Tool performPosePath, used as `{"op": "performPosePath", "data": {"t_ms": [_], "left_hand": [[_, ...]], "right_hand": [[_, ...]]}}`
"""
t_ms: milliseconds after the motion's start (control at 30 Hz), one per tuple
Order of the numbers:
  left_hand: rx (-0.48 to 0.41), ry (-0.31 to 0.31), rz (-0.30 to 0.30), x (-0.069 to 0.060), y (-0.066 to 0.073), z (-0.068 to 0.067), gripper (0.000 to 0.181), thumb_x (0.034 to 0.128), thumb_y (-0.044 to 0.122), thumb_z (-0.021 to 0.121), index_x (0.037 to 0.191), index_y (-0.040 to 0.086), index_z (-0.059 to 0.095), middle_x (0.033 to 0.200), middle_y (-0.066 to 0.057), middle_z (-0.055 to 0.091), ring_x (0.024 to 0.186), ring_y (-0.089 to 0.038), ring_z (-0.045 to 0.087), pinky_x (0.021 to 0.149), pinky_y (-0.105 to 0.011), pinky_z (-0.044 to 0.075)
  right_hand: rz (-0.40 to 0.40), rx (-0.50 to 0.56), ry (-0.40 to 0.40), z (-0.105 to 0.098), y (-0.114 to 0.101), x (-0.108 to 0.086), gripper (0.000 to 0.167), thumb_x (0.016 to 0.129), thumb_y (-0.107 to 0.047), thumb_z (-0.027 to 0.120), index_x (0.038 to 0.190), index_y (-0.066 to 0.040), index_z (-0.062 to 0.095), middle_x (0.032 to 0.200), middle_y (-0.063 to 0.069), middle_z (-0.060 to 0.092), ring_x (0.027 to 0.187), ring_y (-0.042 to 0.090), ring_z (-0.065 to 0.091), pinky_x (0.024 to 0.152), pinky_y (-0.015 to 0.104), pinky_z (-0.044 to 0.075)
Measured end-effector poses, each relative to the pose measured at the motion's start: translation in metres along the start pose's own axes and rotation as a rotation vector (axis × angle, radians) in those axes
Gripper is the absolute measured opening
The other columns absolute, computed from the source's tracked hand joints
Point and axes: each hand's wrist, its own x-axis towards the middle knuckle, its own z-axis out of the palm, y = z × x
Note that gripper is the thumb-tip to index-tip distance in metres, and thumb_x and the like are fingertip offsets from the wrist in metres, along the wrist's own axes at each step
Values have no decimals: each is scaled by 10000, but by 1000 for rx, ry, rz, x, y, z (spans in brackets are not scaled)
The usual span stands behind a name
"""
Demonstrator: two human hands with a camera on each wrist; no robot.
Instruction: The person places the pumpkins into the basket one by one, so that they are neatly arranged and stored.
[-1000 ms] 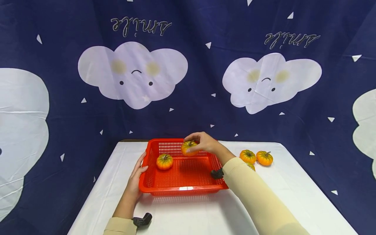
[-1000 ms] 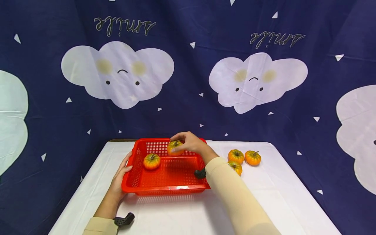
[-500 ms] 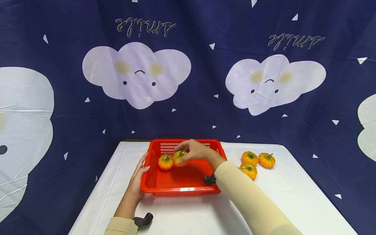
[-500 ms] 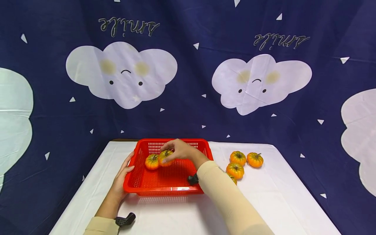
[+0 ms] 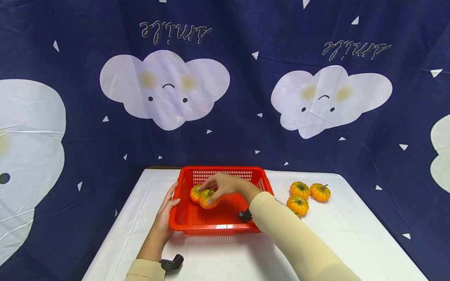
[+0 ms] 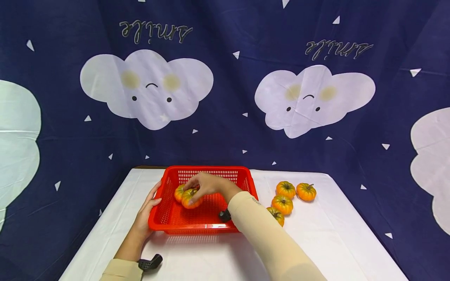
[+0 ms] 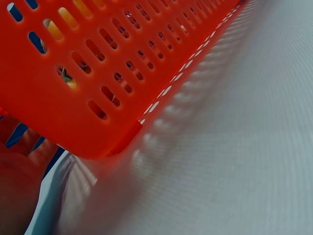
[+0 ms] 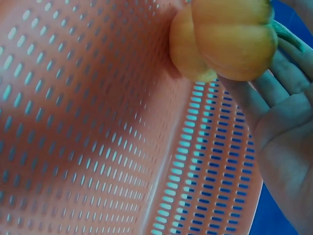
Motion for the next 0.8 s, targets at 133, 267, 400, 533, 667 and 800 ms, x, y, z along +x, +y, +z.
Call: {"op": "performPosePath", "data": {"t_ms": [133, 267, 400, 533, 667, 800], "left_hand": [[-2, -5, 2, 0, 1, 0, 679, 1052, 120, 410, 1678, 343, 266, 1707, -76, 207, 1481, -450, 329, 1087, -616, 415], [2, -8, 5, 0, 1, -1, 680, 1049, 107, 409, 1674, 338, 273, 1698, -70, 221, 1477, -434, 338, 1089, -603, 420], [4, -24, 23, 0, 1, -1, 679, 1049, 102, 407, 1679, 312, 264, 1696, -86, 224, 1477, -429, 335, 1089, -583, 429], [3, -44, 32, 1, 1, 0, 684, 1046, 104, 405, 1681, 310, 256, 1690, -107, 236, 1468, -416, 348, 1079, -534, 461], [1, -37, 21, 1, 1, 0, 687, 1040, 105, 408, 1676, 327, 271, 1686, -106, 248, 1464, -389, 358, 1073, -487, 480], [5, -32, 9, 1, 0, 0, 692, 1034, 106, 419, 1674, 328, 276, 1683, -116, 253, 1468, -391, 354, 1081, -492, 470]], "right_hand": [[11, -66, -26, 5, -3, 8, 592, 791, -250, 934, 1330, -105, 738, 1216, -123, 706, 1145, 98, 616, 989, 259, 511], [6, -96, -72, 10, -10, 16, 584, 787, -211, 941, 1317, -75, 739, 1185, -122, 712, 1109, 86, 623, 976, 242, 511], [-13, -56, -128, 15, -17, 24, 548, 792, -116, 929, 1289, 1, 730, 1158, -86, 729, 1089, 89, 652, 979, 241, 514], [-12, -37, -168, 20, -22, 31, 528, 781, -66, 931, 1263, 14, 729, 1132, -69, 736, 1070, 77, 671, 978, 223, 512], [-8, -85, -195, 25, -25, 36, 535, 772, -84, 942, 1260, -4, 736, 1136, -62, 732, 1053, 68, 672, 958, 205, 515], [-6, -153, -211, 32, -25, 40, 538, 756, -109, 958, 1246, -31, 750, 1140, -75, 724, 1047, 48, 658, 945, 180, 506]]}}
